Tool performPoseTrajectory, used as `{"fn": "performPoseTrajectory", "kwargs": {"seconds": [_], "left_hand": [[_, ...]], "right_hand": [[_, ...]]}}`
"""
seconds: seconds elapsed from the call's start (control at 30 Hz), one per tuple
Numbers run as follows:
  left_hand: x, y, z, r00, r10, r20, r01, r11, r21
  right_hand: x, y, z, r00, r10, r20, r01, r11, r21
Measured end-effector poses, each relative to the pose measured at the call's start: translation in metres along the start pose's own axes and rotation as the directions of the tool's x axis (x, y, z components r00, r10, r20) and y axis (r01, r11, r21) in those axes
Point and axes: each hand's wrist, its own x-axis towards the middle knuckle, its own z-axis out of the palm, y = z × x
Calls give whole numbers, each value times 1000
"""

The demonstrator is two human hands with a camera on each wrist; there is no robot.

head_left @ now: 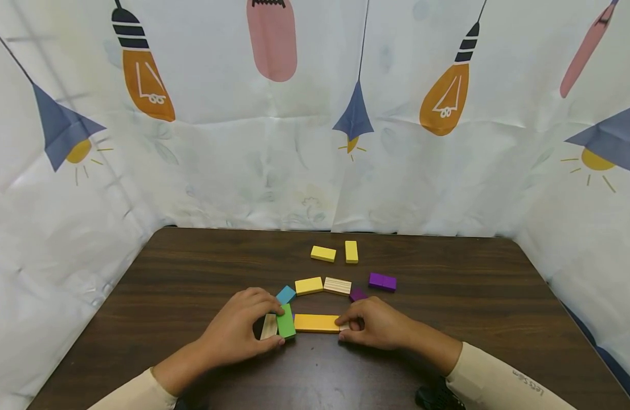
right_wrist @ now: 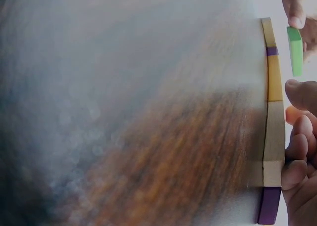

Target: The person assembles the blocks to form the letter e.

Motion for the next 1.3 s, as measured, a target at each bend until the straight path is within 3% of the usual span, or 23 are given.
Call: {"fn": "performPoseTrajectory", "kwargs": {"seconds": [0.17,0.93,1.17,1.3], "left_hand": [[-4,3,0,999,22,-27,-22,1000,-1],[-24,18,-1,1000,-3,-14,3,1000,-2],[-28,22,0,999,40,-28,-40,999,14],[-31,24,0,1000,27,-14,-27,1000,15]], "right_hand": [[1,1,-1,1000,-14,-3,14,1000,-14],[1,0,0,1000,-1,2,1,1000,-8],[0,-1,0,1000,14,3,-13,1000,-6],[0,-1,0,1000,18,0,-18,1000,-7]]}}
